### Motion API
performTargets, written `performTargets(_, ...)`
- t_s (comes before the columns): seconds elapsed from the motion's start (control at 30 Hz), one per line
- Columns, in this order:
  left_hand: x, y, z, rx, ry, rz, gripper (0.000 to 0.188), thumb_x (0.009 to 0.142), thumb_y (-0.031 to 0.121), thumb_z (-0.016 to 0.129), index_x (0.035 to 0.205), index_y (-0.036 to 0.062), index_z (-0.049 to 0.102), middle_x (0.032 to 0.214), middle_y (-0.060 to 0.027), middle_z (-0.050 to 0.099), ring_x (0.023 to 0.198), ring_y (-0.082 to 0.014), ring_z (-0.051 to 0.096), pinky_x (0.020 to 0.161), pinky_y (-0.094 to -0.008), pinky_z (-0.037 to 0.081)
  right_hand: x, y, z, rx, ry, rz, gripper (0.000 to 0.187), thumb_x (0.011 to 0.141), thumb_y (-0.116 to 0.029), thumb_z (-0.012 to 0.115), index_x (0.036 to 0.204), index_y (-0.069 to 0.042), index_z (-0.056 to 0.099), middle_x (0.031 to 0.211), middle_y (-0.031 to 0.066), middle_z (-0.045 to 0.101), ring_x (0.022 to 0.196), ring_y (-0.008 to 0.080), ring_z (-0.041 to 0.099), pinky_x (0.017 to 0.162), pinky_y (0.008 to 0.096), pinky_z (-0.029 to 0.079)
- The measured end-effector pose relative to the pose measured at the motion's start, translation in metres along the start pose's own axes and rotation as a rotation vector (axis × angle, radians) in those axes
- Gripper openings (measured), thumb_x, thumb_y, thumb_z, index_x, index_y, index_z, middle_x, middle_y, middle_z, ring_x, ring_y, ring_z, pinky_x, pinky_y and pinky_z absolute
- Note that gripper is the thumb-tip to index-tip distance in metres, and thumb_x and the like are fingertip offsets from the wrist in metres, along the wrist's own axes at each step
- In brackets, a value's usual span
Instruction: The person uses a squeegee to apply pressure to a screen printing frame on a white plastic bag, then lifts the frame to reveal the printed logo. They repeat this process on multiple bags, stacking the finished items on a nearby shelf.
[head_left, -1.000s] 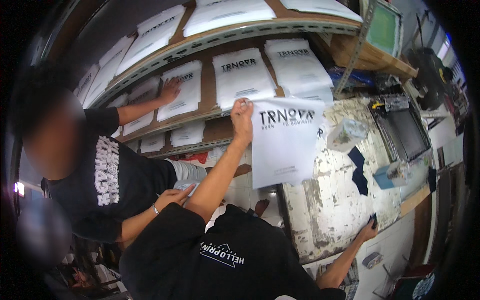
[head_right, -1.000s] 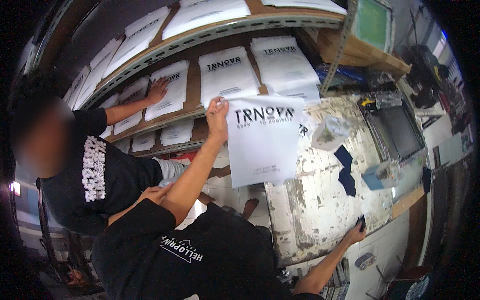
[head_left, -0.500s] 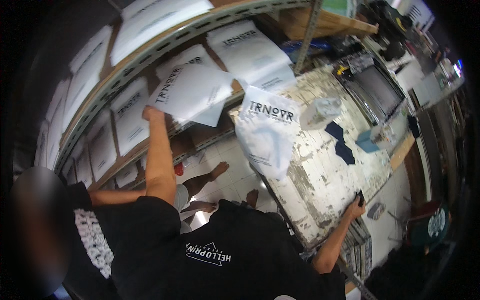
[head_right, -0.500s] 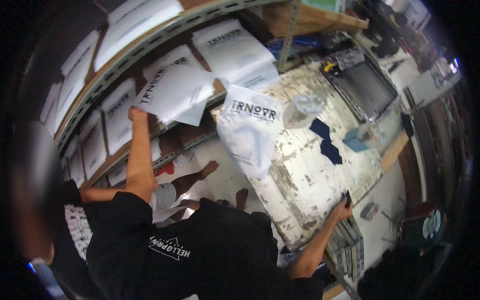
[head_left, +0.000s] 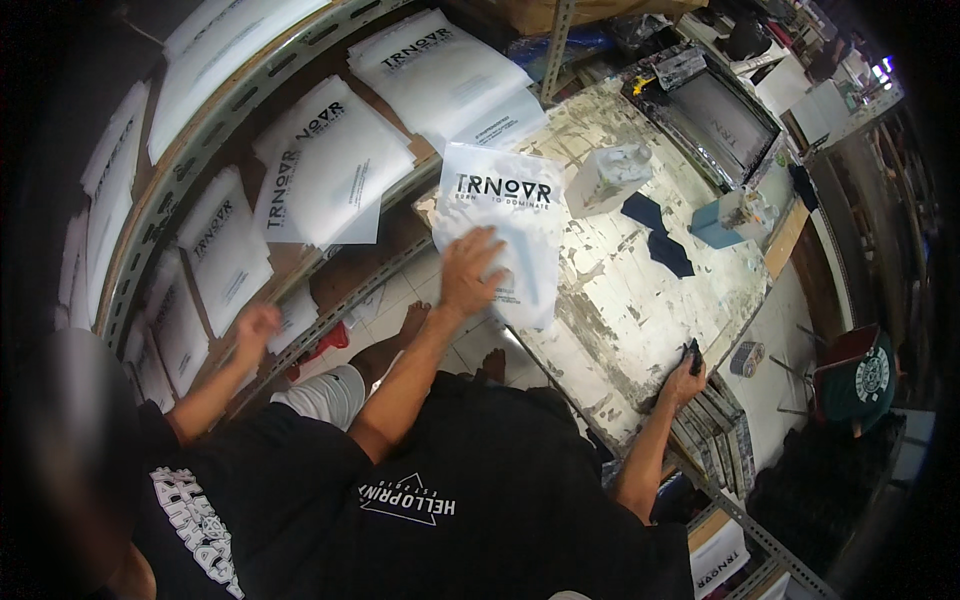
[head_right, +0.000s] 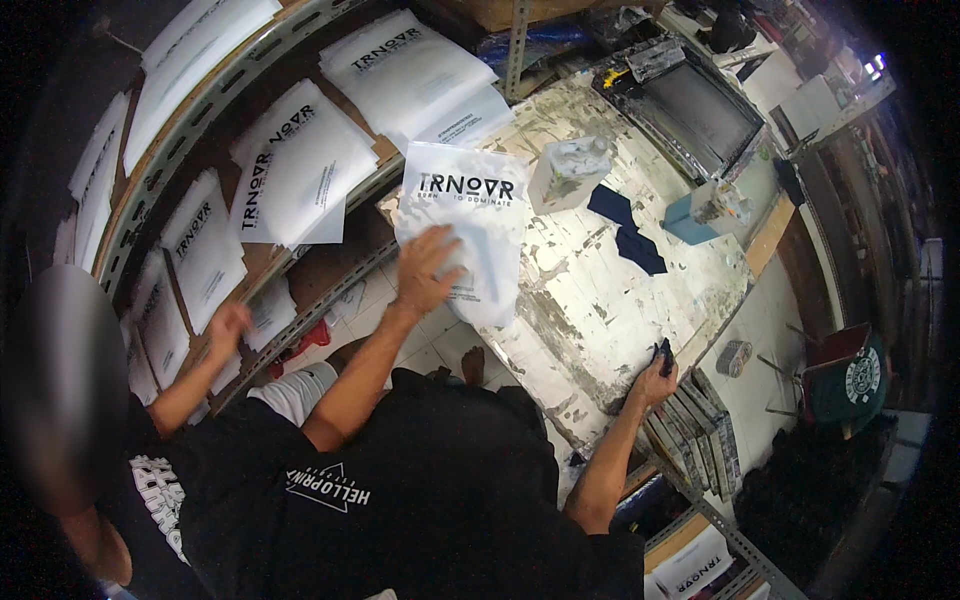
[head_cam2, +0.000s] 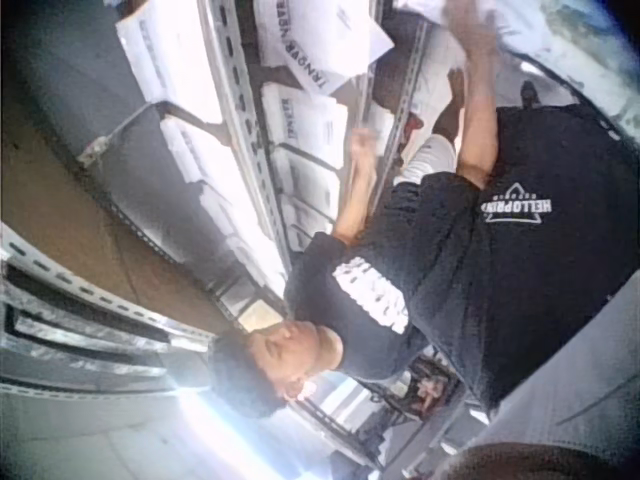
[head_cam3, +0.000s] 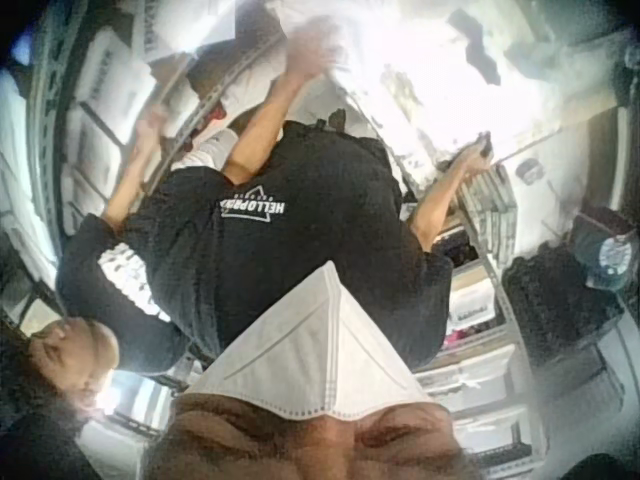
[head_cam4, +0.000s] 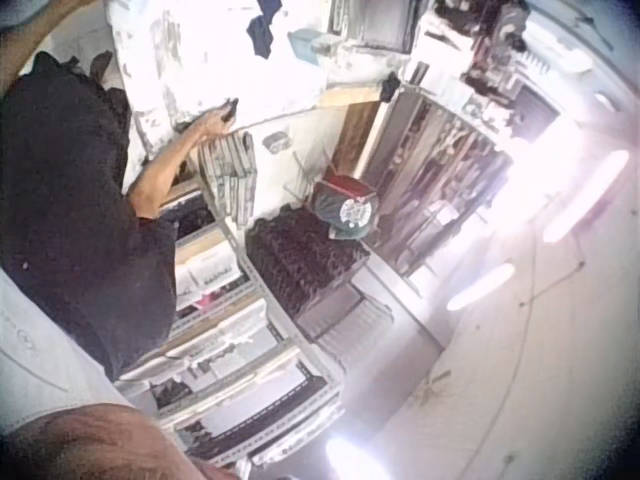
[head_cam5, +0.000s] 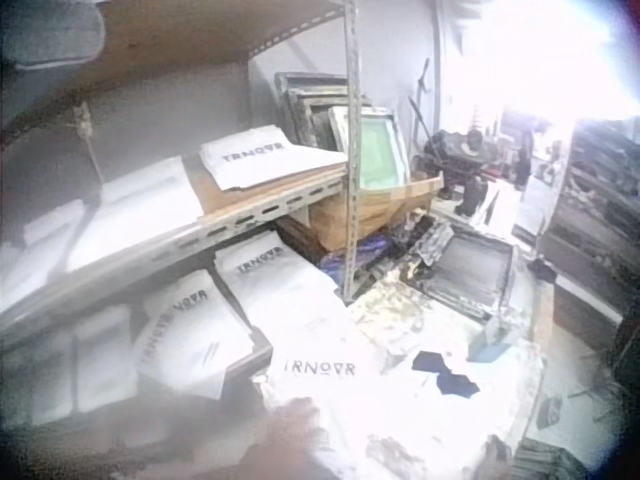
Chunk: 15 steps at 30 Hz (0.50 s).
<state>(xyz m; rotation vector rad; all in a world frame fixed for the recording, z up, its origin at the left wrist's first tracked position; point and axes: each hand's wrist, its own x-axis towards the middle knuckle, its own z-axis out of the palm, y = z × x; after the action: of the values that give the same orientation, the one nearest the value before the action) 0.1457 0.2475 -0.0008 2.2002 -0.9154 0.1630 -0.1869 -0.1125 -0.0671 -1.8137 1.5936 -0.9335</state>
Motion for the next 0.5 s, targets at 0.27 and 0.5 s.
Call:
performTargets(0.27,-0.040,0.079,0.070,0.051,-0.525,0.171,0.066,0.095,0.047,0.060,0.149,0.0119,0.047,0.158,-0.0172,0.038,0.150,-0.0359,0.025,0.118,-0.0597,0.019,-0.001,-0.017,-0.007,0.087,-0.024,0.028,0.020,0.093,-0.010,0.069,0.105,0.005,0.070,0.086,0.0118,0.072,0.074,0.0216,0.063,0.069,0.0361,0.051)
performTargets(0.5,-0.035,0.127,0.118,0.031,-0.548,0.248,0.075,0.096,0.048,0.057,0.156,0.0103,0.033,0.158,-0.0178,0.037,0.150,-0.0369,0.025,0.117,-0.0612,0.016,0.002,-0.020,-0.021,0.148,-0.126,-0.069,0.020,0.092,-0.008,0.069,0.102,0.010,0.069,0.087,0.0103,0.072,0.074,0.0184,0.063,0.071,0.0343,0.052)
